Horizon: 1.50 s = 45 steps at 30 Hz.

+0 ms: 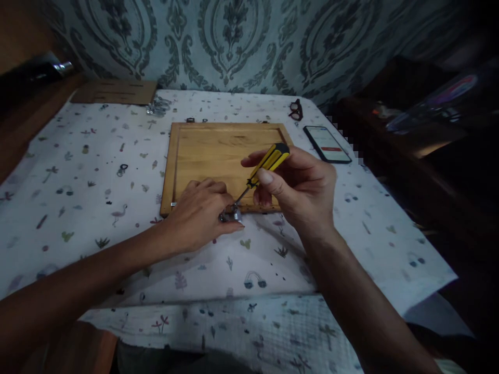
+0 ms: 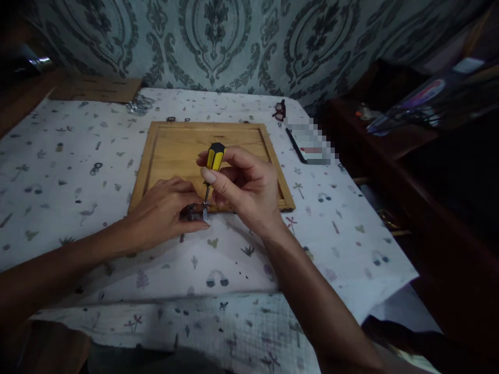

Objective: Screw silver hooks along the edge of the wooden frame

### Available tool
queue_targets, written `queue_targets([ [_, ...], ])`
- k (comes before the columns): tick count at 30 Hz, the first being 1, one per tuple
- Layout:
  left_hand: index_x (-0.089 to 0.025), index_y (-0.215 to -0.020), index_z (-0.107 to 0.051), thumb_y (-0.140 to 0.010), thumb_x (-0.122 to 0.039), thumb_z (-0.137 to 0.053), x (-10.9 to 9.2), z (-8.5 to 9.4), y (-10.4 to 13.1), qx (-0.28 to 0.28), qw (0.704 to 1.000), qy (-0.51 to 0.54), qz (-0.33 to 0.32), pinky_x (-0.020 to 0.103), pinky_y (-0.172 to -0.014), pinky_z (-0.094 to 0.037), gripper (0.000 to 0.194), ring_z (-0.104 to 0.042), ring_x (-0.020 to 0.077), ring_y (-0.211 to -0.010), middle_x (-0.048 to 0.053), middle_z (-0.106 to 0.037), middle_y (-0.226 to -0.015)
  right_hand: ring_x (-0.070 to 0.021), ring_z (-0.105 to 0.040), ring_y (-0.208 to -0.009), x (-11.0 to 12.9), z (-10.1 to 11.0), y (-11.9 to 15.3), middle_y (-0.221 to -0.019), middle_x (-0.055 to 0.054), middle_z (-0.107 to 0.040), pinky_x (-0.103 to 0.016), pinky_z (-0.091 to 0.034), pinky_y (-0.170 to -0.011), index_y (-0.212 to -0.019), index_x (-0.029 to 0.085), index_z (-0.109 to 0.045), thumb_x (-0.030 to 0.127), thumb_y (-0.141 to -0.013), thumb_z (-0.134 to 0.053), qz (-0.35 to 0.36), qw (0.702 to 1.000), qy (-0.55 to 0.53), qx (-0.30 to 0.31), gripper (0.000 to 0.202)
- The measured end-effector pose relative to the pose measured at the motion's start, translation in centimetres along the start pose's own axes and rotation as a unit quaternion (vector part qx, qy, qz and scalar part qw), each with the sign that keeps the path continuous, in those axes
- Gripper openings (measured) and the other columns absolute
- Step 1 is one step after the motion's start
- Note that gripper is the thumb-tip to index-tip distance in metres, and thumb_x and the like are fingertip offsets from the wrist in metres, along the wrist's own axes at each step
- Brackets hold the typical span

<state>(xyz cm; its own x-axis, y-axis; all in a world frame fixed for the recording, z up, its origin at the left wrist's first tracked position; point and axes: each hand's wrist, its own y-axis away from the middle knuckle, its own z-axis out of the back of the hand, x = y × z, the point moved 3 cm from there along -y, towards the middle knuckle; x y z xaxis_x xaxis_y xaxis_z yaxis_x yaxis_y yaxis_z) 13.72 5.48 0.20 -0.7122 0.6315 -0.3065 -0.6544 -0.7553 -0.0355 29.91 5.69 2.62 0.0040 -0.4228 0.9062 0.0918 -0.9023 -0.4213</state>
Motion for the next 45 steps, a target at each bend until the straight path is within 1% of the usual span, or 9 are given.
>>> queue_targets([
  [3, -0.018, -0.104, -0.075, -0.087, -0.052, -0.073, -0.1, 0.0, -0.1, 0.001, 1.000, -0.002, 0.003, 0.045, -0.086, -0.043, 0.038, -0.060, 0.0313, -0.105, 0.007, -0.069, -0.100, -0.0038, -0.053, -0.044, -0.1, 0.0, -0.2, -0.092, 0.003, -0.076, -0.019, -0.048, -0.037, -0.088, 0.026, -0.074, 0.043, -0.080, -0.083, 0.013, 1.000, 0.002, -0.003, 0.022],
  [10, -0.016, -0.101, -0.075, -0.087, -0.052, -0.073, 0.0, 0.1, -0.1, 0.003, 1.000, -0.001, 0.003, 0.046, -0.088, -0.044, 0.038, -0.060, 0.0310, -0.105, 0.008, -0.069, -0.102, -0.0032, -0.054, -0.042, 0.6, 0.2, -0.5, -0.097, 0.003, -0.077, -0.019, -0.050, -0.040, -0.112, 0.030, -0.069, 0.047, -0.086, -0.077, 0.023, 0.999, 0.019, 0.016, 0.032],
  [16, -0.015, -0.094, -0.073, -0.087, -0.052, -0.074, 0.0, 0.1, 0.1, -0.015, 1.000, -0.006, -0.001, 0.043, -0.087, -0.045, 0.037, -0.060, 0.0295, -0.104, 0.007, -0.069, -0.100, -0.0036, -0.055, -0.043, 1.1, 0.5, -1.0, -0.099, -0.001, -0.077, -0.021, -0.052, -0.042, -0.115, 0.025, -0.071, 0.045, -0.096, -0.066, 0.027, 0.998, 0.010, 0.051, 0.028],
  [20, -0.015, -0.093, -0.073, -0.087, -0.052, -0.074, 0.0, 0.0, 0.0, -0.008, 1.000, -0.009, -0.003, 0.043, -0.087, -0.044, 0.037, -0.061, 0.0288, -0.102, 0.008, -0.069, -0.100, -0.0052, -0.053, -0.040, 0.9, 0.4, -1.2, -0.094, 0.001, -0.077, -0.024, -0.051, -0.038, -0.105, 0.027, -0.073, 0.053, -0.088, -0.073, 0.000, 0.999, 0.029, 0.026, 0.031],
  [25, -0.017, -0.097, -0.074, -0.087, -0.051, -0.074, 0.1, 0.0, 0.0, -0.015, 1.000, 0.003, -0.006, 0.043, -0.088, -0.043, 0.035, -0.060, 0.0290, -0.103, 0.007, -0.069, -0.099, -0.0048, -0.050, -0.037, 1.1, 0.0, -1.3, -0.088, 0.000, -0.075, -0.025, -0.048, -0.034, -0.087, 0.025, -0.069, 0.057, -0.075, -0.083, -0.008, 1.000, 0.003, -0.002, 0.037],
  [30, -0.016, -0.099, -0.075, -0.088, -0.050, -0.073, 0.0, 0.1, 0.0, 0.003, 1.000, 0.005, 0.000, 0.044, -0.087, -0.043, 0.036, -0.059, 0.0300, -0.104, 0.008, -0.069, -0.101, -0.0046, -0.052, -0.038, 1.2, 0.2, -1.4, -0.091, 0.001, -0.077, -0.024, -0.047, -0.037, -0.102, 0.026, -0.071, 0.046, -0.082, -0.081, 0.004, 1.000, -0.015, 0.027, 0.030],
  [33, -0.016, -0.098, -0.074, -0.088, -0.050, -0.073, 0.0, 0.1, 0.0, -0.002, 1.000, -0.001, -0.003, 0.043, -0.087, -0.042, 0.036, -0.059, 0.0301, -0.103, 0.007, -0.068, -0.100, -0.0045, -0.052, -0.038, 0.9, 0.3, -1.3, -0.092, 0.000, -0.078, -0.024, -0.050, -0.039, -0.108, 0.027, -0.072, 0.050, -0.087, -0.075, 0.016, 0.999, -0.013, 0.031, 0.031],
  [41, -0.016, -0.096, -0.073, -0.087, -0.051, -0.073, 0.1, -0.1, 0.1, -0.011, 1.000, 0.005, -0.007, 0.044, -0.088, -0.042, 0.036, -0.060, 0.0302, -0.105, 0.007, -0.068, -0.100, -0.0040, -0.051, -0.037, 0.7, 0.1, -1.3, -0.088, 0.001, -0.078, -0.022, -0.046, -0.034, -0.090, 0.025, -0.072, 0.046, -0.079, -0.083, 0.015, 0.999, -0.029, -0.011, 0.026],
  [45, -0.016, -0.095, -0.073, -0.087, -0.052, -0.073, 0.1, -0.1, 0.1, -0.018, 1.000, 0.002, -0.011, 0.043, -0.087, -0.042, 0.037, -0.060, 0.0300, -0.104, 0.007, -0.068, -0.099, -0.0045, -0.052, -0.039, 0.7, 0.4, -1.3, -0.092, 0.001, -0.079, -0.023, -0.047, -0.037, -0.098, 0.028, -0.072, 0.044, -0.080, -0.083, 0.011, 0.999, -0.037, 0.006, 0.027],
])
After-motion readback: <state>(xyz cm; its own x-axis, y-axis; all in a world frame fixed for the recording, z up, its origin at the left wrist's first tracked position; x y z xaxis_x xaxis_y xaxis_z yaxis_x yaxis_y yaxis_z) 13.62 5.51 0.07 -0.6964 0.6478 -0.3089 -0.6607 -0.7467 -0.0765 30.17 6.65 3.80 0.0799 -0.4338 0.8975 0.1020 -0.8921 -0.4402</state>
